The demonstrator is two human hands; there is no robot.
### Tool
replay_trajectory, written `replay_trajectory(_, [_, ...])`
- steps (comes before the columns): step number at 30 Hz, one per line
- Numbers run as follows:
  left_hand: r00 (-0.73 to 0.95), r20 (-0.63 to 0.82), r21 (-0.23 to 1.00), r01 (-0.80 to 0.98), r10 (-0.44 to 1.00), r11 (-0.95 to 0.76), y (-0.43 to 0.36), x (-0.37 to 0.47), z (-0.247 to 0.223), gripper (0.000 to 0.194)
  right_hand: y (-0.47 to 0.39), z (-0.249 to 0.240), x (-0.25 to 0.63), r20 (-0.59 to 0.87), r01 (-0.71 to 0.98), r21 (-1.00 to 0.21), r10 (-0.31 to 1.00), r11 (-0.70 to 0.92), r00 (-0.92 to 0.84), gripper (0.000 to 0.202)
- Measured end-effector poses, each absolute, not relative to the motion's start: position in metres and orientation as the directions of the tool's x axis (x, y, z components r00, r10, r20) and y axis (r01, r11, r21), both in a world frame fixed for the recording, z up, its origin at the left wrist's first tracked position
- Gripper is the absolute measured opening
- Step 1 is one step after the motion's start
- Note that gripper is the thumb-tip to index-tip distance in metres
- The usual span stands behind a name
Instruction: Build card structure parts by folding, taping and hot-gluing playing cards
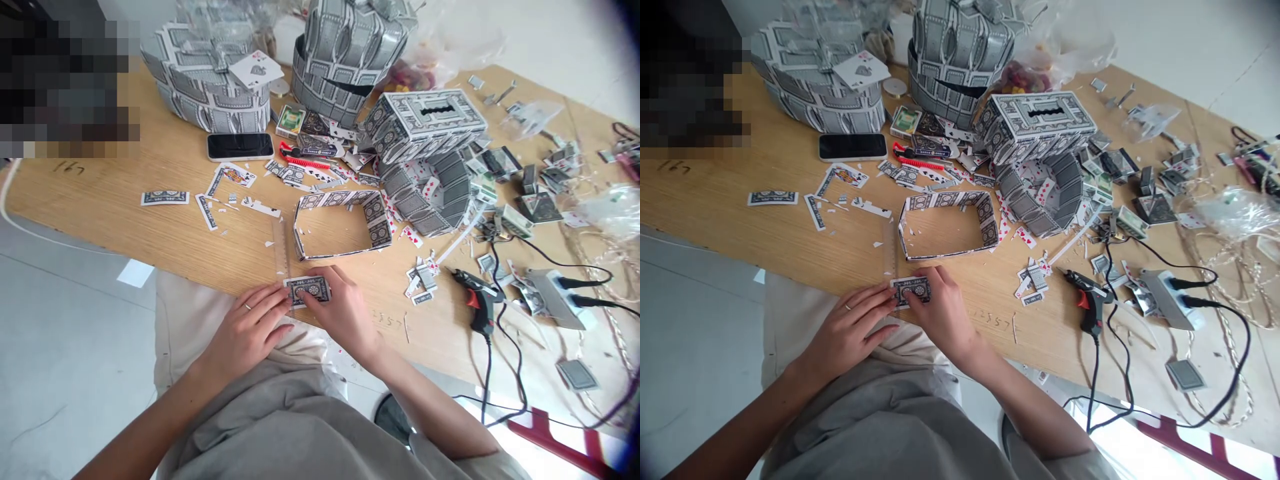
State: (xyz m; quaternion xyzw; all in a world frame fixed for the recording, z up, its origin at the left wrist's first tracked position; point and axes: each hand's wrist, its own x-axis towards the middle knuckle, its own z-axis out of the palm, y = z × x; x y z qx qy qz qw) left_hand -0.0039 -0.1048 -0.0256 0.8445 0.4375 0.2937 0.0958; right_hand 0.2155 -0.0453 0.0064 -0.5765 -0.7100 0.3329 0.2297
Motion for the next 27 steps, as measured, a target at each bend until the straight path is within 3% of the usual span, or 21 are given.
replay_trajectory(27, [0.458,0.39,0.384,0.707,0.799,-0.593,-0.1049,-0.005,-0.0178,0.033,-0.0438,0.0064,0.2159,-0.081,0.667,-0.738,0.967,0.104,-0.241,0.028])
